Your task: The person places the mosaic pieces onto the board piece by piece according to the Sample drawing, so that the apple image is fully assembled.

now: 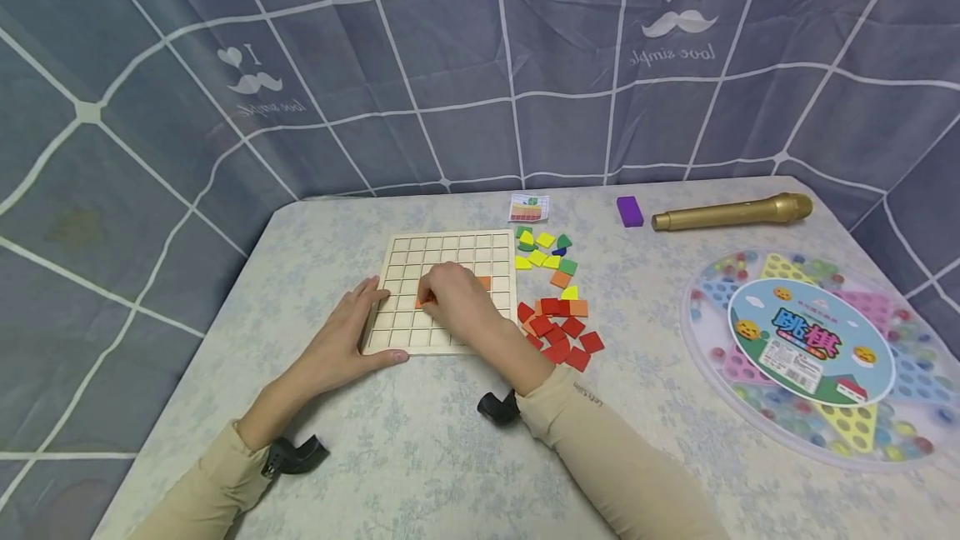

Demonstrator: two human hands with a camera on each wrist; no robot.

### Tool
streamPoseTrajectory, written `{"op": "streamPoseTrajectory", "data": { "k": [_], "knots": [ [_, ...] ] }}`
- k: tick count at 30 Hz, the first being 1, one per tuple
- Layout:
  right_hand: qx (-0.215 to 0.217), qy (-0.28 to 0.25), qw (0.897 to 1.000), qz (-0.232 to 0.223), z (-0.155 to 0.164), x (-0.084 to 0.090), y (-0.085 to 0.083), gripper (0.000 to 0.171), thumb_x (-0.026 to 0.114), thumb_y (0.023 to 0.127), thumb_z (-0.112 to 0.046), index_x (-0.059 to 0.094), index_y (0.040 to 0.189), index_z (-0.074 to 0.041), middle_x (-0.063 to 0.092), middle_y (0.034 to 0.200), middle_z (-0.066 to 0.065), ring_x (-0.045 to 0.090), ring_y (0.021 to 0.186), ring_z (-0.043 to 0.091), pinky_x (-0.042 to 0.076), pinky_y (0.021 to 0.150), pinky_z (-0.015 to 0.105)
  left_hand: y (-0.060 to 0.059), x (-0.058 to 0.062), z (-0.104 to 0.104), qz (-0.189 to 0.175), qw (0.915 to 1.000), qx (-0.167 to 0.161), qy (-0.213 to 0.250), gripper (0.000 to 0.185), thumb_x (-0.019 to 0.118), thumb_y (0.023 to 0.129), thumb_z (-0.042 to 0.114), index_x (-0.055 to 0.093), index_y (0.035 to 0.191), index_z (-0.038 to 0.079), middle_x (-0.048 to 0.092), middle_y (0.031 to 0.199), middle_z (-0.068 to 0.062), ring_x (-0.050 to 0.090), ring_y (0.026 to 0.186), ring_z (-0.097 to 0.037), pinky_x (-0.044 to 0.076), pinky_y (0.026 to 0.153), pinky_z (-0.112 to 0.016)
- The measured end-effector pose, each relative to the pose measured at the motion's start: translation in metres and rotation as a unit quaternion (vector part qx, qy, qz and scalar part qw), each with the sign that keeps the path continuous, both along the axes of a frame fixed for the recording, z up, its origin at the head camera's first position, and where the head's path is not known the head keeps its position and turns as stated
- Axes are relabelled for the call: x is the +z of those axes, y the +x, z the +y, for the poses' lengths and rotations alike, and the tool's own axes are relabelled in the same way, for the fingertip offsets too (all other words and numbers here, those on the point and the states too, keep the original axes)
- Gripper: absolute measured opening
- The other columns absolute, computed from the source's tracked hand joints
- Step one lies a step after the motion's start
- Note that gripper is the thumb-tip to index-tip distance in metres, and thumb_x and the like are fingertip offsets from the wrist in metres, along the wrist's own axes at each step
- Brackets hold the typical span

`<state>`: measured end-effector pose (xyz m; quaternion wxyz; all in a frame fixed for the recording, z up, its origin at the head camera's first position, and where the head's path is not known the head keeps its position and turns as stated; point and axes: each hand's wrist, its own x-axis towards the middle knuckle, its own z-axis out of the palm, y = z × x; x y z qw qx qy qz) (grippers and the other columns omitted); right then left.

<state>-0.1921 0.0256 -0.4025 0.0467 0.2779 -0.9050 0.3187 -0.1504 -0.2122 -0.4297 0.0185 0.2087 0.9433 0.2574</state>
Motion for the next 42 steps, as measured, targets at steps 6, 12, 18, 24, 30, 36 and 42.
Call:
{"op": "streamPoseTrajectory", "data": {
  "k": [6, 12, 18, 24, 30, 36, 42],
  "knots": [
    [0.012, 0.02, 1.0, 0.018, 0.001, 0.001, 0.003, 0.006, 0.081, 0.089, -0.003, 0.082, 0.091, -0.009, 0.073, 0.085, 0.001, 0.056, 0.082, 0.017, 0.051, 0.073, 0.03, 0.0, 0.0, 0.0, 0.006, 1.0, 0.0, 0.0, 0.103, 0.084, 0.085, 0.057, 0.036, 0.16, 0.005, 0.019, 0.174, -0.022, 0.012, 0.164, -0.036, 0.011, 0.134, -0.057],
    [0.012, 0.027, 1.0, -0.003, 0.016, 0.007, 0.008, 0.01, 0.078, 0.092, -0.006, 0.081, 0.101, -0.008, 0.076, 0.097, 0.003, 0.061, 0.091, 0.019, 0.055, 0.083, 0.034, -0.001, -0.001, 0.0, 0.005, 1.0, 0.002, -0.002, 0.103, 0.083, 0.085, 0.058, 0.036, 0.16, 0.005, 0.019, 0.174, -0.022, 0.013, 0.164, -0.039, 0.011, 0.133, -0.059],
    [-0.01, 0.025, 0.999, -0.032, 0.044, 0.015, 0.009, 0.017, 0.081, 0.092, -0.009, 0.081, 0.108, -0.006, 0.078, 0.106, 0.007, 0.066, 0.097, 0.023, 0.06, 0.089, 0.038, 0.0, -0.001, 0.002, 0.007, 1.0, 0.002, -0.004, 0.104, 0.084, 0.084, 0.058, 0.036, 0.16, 0.005, 0.018, 0.175, -0.022, 0.012, 0.164, -0.038, 0.011, 0.134, -0.058],
    [-0.031, 0.033, 0.997, -0.066, 0.079, 0.021, 0.011, 0.02, 0.077, 0.094, -0.007, 0.08, 0.113, -0.005, 0.078, 0.111, 0.01, 0.07, 0.102, 0.028, 0.062, 0.088, 0.042, -0.001, -0.002, 0.002, 0.011, 0.9999, 0.001, -0.003, 0.104, 0.084, 0.084, 0.057, 0.036, 0.16, 0.005, 0.018, 0.174, -0.022, 0.012, 0.164, -0.038, 0.011, 0.134, -0.058],
    [-0.054, 0.057, 0.992, -0.103, 0.112, 0.027, 0.015, 0.025, 0.078, 0.094, -0.006, 0.078, 0.119, -0.003, 0.077, 0.11, 0.011, 0.068, 0.103, 0.029, 0.063, 0.09, 0.044, 0.0, -0.002, 0.001, 0.01, 1.0, 0.002, -0.001, 0.104, 0.084, 0.083, 0.057, 0.037, 0.159, 0.005, 0.018, 0.174, -0.022, 0.012, 0.164, -0.038, 0.011, 0.134, -0.058],
    [-0.077, 0.084, 0.984, -0.138, 0.137, 0.027, 0.02, 0.03, 0.081, 0.093, -0.008, 0.076, 0.122, -0.003, 0.076, 0.113, 0.013, 0.068, 0.105, 0.03, 0.062, 0.094, 0.047, 0.001, -0.001, 0.002, 0.009, 1.0, 0.002, -0.002, 0.105, 0.084, 0.084, 0.058, 0.036, 0.16, 0.004, 0.017, 0.175, -0.022, 0.012, 0.164, -0.038, 0.01, 0.134, -0.057],
    [-0.071, 0.083, 0.979, -0.175, 0.15, 0.022, 0.019, 0.031, 0.081, 0.092, -0.007, 0.076, 0.122, -0.002, 0.078, 0.113, 0.012, 0.072, 0.106, 0.029, 0.063, 0.096, 0.047, 0.002, -0.001, 0.002, 0.01, 0.9999, 0.002, -0.002, 0.104, 0.084, 0.084, 0.057, 0.036, 0.16, 0.004, 0.018, 0.175, -0.022, 0.012, 0.164, -0.038, 0.01, 0.134, -0.057]
  ]
}}
